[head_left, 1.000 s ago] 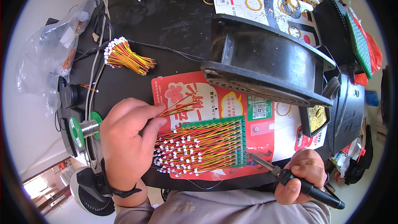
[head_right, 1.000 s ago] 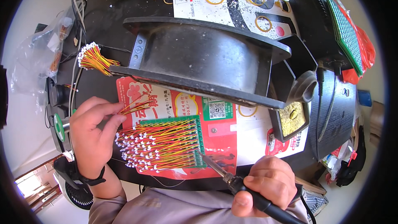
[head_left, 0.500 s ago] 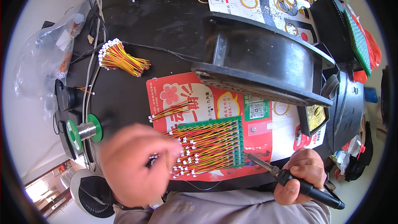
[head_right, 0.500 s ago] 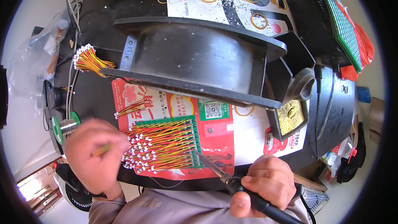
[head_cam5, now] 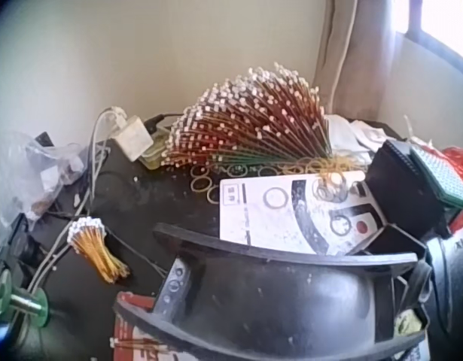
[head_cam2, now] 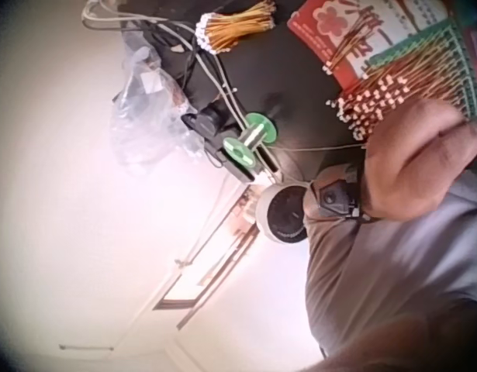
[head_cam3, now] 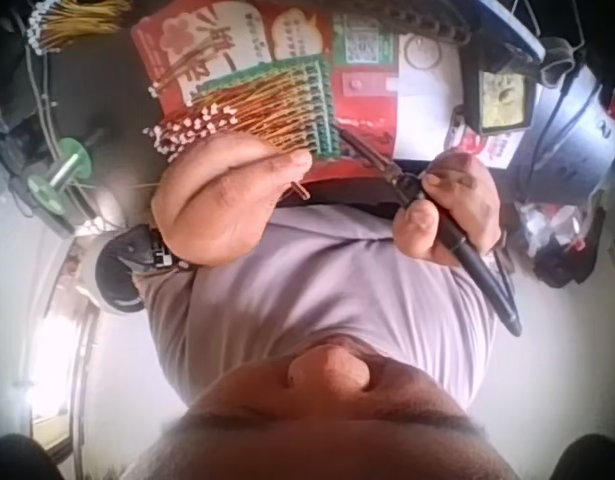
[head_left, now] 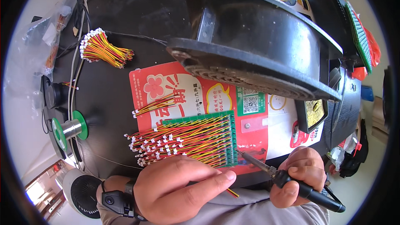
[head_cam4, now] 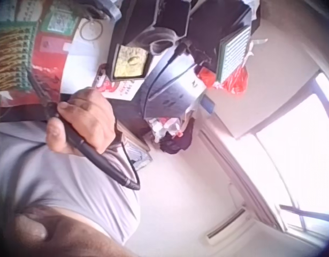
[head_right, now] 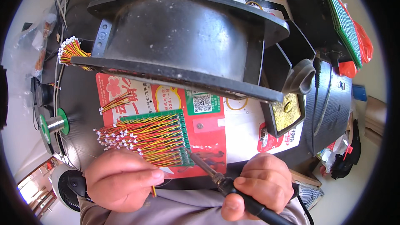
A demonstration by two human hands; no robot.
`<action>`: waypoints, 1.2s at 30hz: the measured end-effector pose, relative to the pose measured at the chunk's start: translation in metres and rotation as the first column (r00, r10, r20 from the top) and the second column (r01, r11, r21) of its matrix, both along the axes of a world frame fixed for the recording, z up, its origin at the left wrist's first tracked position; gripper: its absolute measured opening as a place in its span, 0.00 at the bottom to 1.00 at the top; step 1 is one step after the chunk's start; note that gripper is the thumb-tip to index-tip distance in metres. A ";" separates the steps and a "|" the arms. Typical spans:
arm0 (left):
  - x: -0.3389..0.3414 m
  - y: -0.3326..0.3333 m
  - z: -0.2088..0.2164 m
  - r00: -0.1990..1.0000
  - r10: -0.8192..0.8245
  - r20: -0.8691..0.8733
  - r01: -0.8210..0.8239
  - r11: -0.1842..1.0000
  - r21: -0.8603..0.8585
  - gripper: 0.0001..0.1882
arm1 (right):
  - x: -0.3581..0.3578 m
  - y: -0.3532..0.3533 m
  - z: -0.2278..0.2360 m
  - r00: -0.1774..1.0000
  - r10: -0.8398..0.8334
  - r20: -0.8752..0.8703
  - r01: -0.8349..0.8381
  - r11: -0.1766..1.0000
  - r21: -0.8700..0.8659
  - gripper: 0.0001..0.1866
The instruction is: Soldering wires onto a green printed circuit board (PCB) at a workstation.
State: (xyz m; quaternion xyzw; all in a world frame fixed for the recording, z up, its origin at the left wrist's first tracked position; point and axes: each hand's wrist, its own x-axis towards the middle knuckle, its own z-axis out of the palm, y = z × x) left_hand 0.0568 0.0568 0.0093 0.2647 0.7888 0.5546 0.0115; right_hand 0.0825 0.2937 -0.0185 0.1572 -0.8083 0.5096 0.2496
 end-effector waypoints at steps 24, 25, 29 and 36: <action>0.012 0.019 -0.027 0.942 0.058 -0.330 -0.181 0.917 -0.355 0.14 | -0.001 -0.006 -0.009 0.989 -0.095 -0.110 0.097 0.995 0.015 0.15; 0.012 0.018 -0.028 0.939 0.061 -0.340 -0.187 0.917 -0.351 0.15 | -0.001 -0.006 -0.010 0.989 -0.096 -0.108 0.098 0.995 0.011 0.15; 0.010 0.018 -0.026 0.942 0.031 -0.334 -0.164 0.910 -0.380 0.15 | -0.001 -0.007 -0.009 0.990 -0.091 -0.107 0.093 0.996 0.013 0.15; 0.011 0.020 -0.025 0.939 0.021 -0.343 -0.177 0.884 -0.433 0.11 | -0.001 -0.006 -0.006 0.994 -0.081 -0.069 0.083 0.996 0.030 0.15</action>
